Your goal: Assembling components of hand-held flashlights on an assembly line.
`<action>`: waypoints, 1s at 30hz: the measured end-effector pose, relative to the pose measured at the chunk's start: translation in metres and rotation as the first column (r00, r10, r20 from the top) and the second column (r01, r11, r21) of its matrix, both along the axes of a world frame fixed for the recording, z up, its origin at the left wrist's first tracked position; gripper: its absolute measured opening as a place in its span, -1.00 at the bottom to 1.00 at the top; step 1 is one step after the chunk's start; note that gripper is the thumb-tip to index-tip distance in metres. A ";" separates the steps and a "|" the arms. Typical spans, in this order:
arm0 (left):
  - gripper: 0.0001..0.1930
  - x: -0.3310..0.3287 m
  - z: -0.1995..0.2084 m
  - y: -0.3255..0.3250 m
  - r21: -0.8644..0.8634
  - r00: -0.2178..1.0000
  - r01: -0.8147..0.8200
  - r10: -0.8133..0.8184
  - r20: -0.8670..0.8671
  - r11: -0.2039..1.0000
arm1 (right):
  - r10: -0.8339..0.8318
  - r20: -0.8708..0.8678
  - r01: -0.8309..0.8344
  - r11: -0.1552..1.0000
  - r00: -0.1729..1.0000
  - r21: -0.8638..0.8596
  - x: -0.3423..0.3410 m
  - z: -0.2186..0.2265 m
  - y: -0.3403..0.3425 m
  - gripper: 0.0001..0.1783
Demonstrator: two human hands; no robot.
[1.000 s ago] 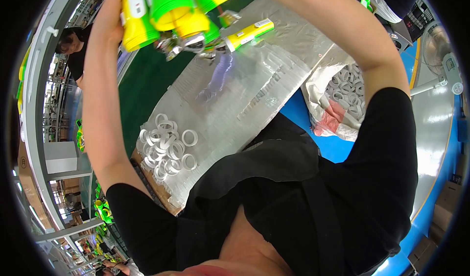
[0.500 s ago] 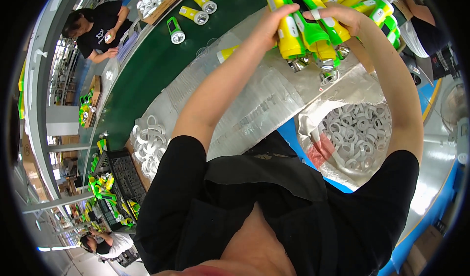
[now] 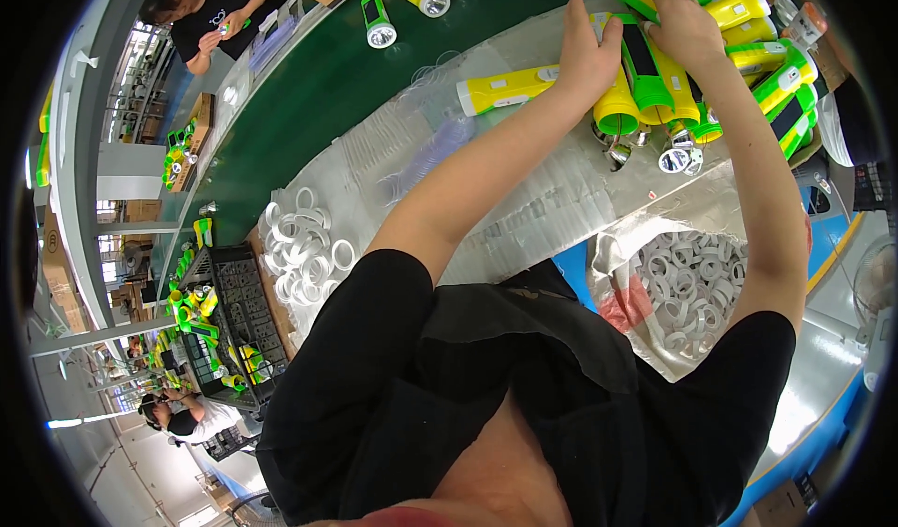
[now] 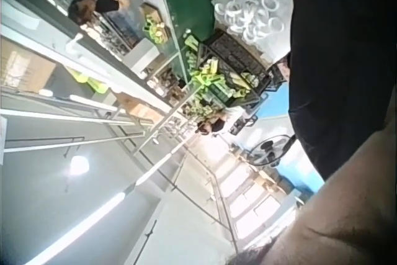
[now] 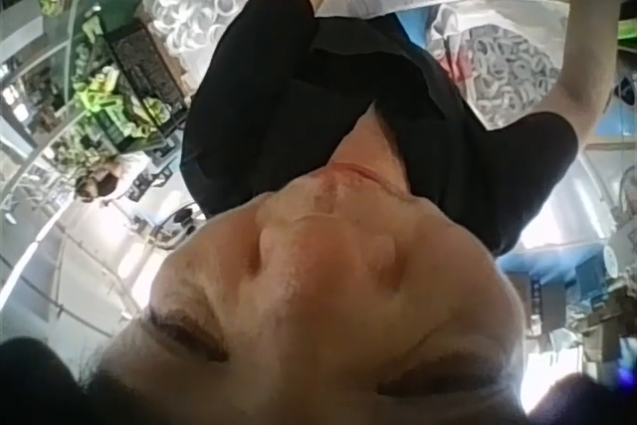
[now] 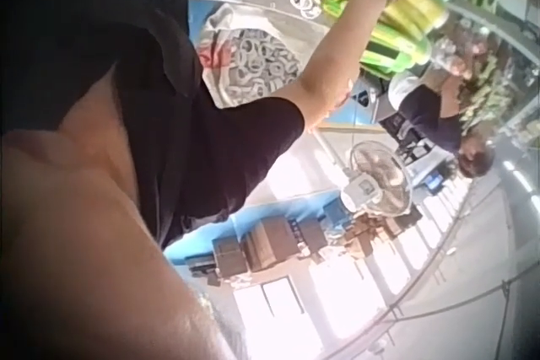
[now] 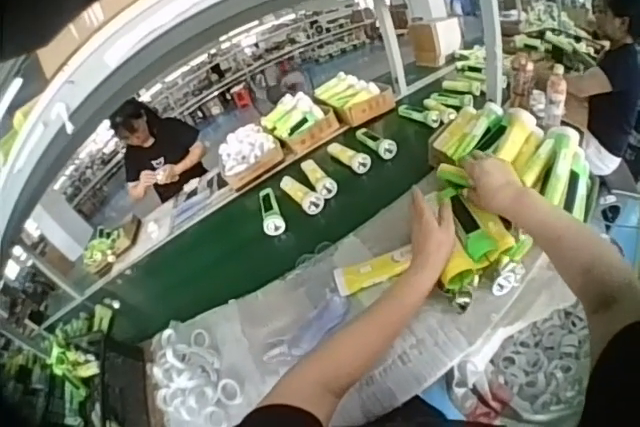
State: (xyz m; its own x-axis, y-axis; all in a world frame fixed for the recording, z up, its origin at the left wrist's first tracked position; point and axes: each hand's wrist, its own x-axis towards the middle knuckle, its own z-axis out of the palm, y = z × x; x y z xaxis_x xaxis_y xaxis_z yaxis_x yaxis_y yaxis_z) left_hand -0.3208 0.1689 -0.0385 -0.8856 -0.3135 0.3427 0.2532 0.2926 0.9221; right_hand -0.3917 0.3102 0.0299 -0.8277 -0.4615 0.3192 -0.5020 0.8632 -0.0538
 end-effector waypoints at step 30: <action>-0.18 0.118 -0.034 -0.252 -0.762 0.988 0.037 0.093 0.127 0.647 | 0.557 0.393 -0.330 0.794 0.732 -0.510 0.079 -0.008 -0.129 -0.38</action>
State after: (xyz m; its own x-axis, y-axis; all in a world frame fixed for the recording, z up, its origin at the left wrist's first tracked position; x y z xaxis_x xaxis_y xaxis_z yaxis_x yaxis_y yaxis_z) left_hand -0.2023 -0.0827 -0.0729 -0.9386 -0.0253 0.3440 0.1201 0.9109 0.3948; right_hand -0.3126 0.1812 0.0215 -0.6439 -0.7493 0.1545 -0.6202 0.3930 -0.6789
